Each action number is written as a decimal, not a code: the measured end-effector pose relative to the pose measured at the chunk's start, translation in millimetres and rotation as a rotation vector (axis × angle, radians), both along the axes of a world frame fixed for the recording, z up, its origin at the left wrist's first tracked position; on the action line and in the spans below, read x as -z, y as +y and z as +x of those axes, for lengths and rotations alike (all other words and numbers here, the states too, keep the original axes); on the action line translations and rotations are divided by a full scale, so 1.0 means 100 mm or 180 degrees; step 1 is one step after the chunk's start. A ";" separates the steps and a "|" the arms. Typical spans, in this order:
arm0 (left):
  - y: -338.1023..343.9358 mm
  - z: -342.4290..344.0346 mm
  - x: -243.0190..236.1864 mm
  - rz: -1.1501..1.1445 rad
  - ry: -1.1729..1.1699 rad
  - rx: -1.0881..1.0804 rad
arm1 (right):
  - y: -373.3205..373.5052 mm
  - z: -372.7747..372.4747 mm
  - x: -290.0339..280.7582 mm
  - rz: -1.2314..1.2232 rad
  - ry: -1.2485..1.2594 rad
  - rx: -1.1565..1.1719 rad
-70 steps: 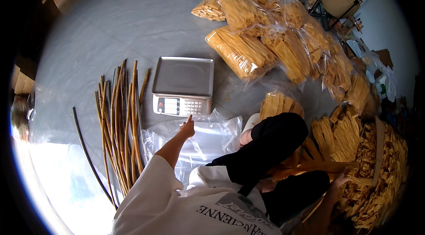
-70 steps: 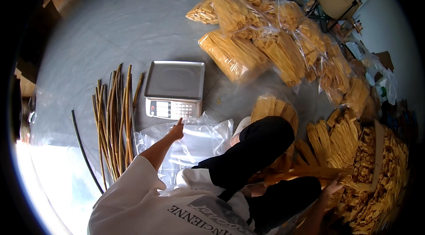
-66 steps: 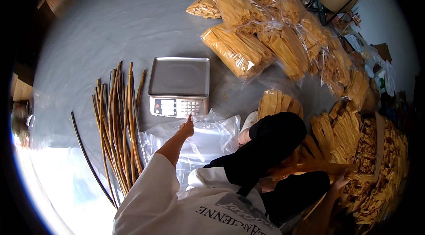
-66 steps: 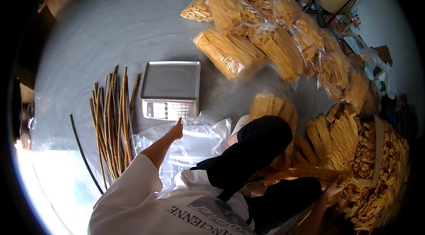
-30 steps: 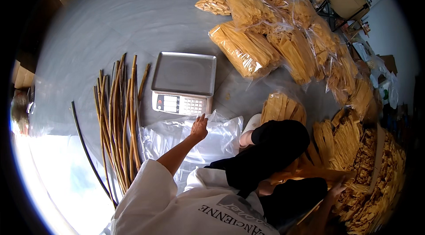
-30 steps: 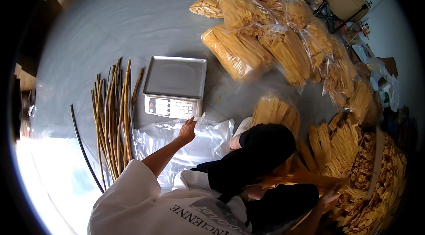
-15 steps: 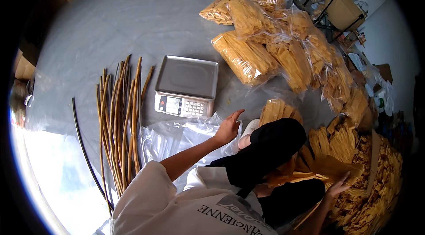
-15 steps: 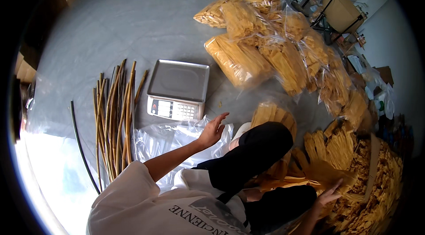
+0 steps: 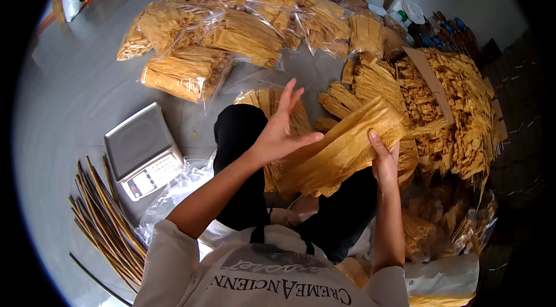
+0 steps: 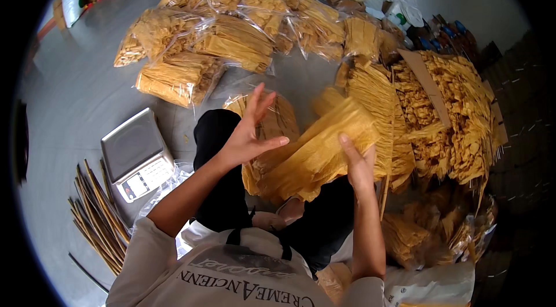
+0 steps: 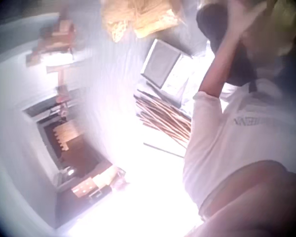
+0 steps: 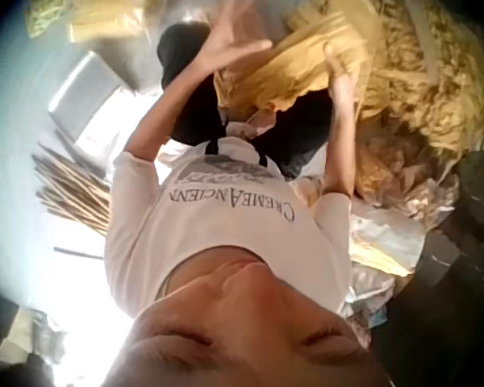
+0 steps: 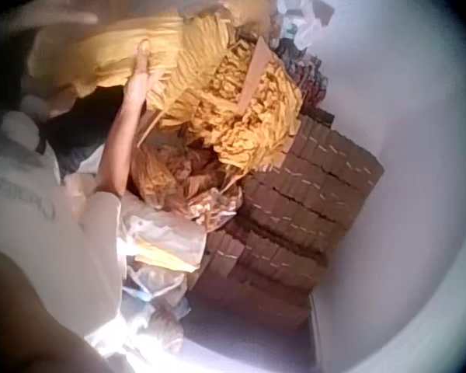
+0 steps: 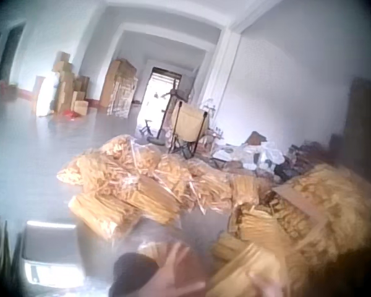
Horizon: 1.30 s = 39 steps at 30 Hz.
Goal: The person packs dried tofu skins into plastic bags and uses a scale to weigh them, occasionally using a wooden pole to organize the skins.
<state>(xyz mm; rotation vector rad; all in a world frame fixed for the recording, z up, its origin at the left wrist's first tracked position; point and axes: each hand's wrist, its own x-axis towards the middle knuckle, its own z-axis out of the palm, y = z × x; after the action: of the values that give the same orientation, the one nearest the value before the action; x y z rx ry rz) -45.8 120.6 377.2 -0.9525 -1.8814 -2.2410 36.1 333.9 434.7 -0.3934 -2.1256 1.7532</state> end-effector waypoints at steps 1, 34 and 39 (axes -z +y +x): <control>0.13 -0.05 0.01 -0.0400 -0.0324 0.0459 | 0.02 0.04 -0.01 -0.0325 0.0104 -0.0094; 1.22 -0.60 1.06 -0.2180 -0.1134 0.0361 | 0.65 0.49 1.39 -0.1713 -0.0594 0.0445; 1.29 -0.66 1.57 -0.3450 0.0410 0.0042 | 0.77 0.58 1.26 -0.1264 -0.1065 0.0164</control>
<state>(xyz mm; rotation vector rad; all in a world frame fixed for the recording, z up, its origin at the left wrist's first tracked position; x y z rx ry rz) -111.8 249.9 220.3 -1.1058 -2.9992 -0.9682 94.5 410.9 308.4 -0.8937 -1.9357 2.2072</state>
